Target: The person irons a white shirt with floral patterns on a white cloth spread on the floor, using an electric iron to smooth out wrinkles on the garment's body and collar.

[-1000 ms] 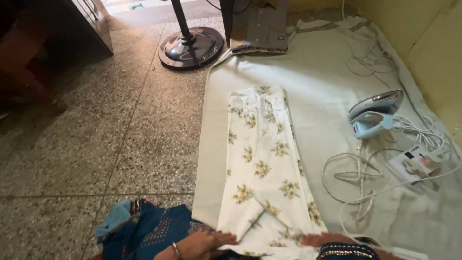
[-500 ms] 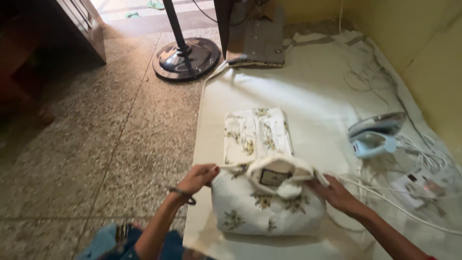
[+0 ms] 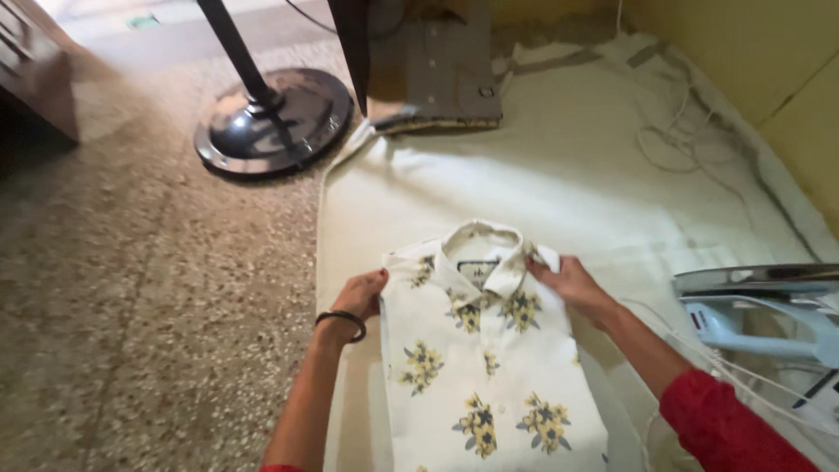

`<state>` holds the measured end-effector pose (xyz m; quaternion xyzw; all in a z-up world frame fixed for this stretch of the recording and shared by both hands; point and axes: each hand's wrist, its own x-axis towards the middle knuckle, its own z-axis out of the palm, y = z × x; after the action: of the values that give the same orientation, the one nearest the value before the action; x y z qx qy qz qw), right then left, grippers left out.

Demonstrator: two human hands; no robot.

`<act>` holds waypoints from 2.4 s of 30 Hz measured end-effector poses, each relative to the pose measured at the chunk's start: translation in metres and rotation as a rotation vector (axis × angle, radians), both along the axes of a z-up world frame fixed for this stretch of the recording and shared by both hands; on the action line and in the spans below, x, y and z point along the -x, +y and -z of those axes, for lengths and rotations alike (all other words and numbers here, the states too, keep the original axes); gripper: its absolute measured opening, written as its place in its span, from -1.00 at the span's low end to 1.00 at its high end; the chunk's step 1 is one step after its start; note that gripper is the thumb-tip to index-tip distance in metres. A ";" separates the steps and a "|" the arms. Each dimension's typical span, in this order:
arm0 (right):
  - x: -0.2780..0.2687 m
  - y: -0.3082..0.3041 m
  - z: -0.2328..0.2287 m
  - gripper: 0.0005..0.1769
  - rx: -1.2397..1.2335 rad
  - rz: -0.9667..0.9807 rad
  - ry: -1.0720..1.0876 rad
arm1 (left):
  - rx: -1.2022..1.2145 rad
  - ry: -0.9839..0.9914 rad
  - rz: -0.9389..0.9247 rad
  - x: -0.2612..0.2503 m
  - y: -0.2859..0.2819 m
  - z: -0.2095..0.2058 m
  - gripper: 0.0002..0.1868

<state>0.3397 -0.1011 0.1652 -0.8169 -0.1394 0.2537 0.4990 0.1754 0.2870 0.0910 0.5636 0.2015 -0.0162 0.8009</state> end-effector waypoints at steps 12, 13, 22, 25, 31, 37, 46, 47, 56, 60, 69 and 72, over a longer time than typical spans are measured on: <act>-0.024 0.042 0.044 -0.55 -0.723 0.285 0.316 | -0.200 -0.031 -0.753 0.017 -0.032 0.020 -0.62; -0.028 0.039 0.051 -0.53 -0.721 0.253 0.254 | -0.223 0.040 -0.785 0.022 -0.040 0.010 -0.59; 0.008 0.063 0.040 -0.37 -0.182 0.339 -0.403 | -0.551 0.409 -0.451 0.008 -0.060 -0.059 -0.35; -0.002 0.056 0.013 -0.09 -0.219 0.271 -0.010 | -0.246 0.357 -0.292 0.007 -0.066 -0.056 -0.46; -0.007 0.039 -0.006 -0.21 -0.220 0.202 0.477 | 0.005 0.244 -0.156 0.009 -0.060 -0.054 -0.56; 0.004 0.037 -0.054 -0.41 -0.406 0.000 0.286 | 0.010 -0.062 -0.176 0.028 -0.050 -0.085 -0.60; 0.101 -0.034 -0.209 -0.28 -0.670 -0.175 0.070 | -0.201 -0.380 -0.016 0.132 -0.104 -0.247 -0.55; 0.115 -0.050 -0.223 -0.25 -0.672 -0.192 0.022 | -0.205 -0.401 0.003 0.151 -0.116 -0.263 -0.54; 0.175 -0.186 -0.301 -0.06 -0.646 -0.269 -0.258 | -0.347 -0.531 0.168 0.268 -0.256 -0.305 -0.61; 0.147 -0.177 -0.329 -0.03 -0.411 -0.433 -0.281 | -0.260 -0.628 0.055 0.278 -0.307 -0.289 -0.61; 0.121 0.078 -0.183 -0.17 0.123 -0.697 -0.462 | 0.079 -0.146 -0.556 0.296 -0.270 0.004 -0.42; 0.150 0.107 -0.126 -0.23 -0.179 -0.615 -0.370 | 0.369 0.209 -0.755 0.332 -0.228 0.080 -0.41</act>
<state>0.1894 0.0059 0.2909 -0.7219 -0.4879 0.2265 0.4354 -0.1569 0.0588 0.0113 0.2929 0.4673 0.1849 0.8134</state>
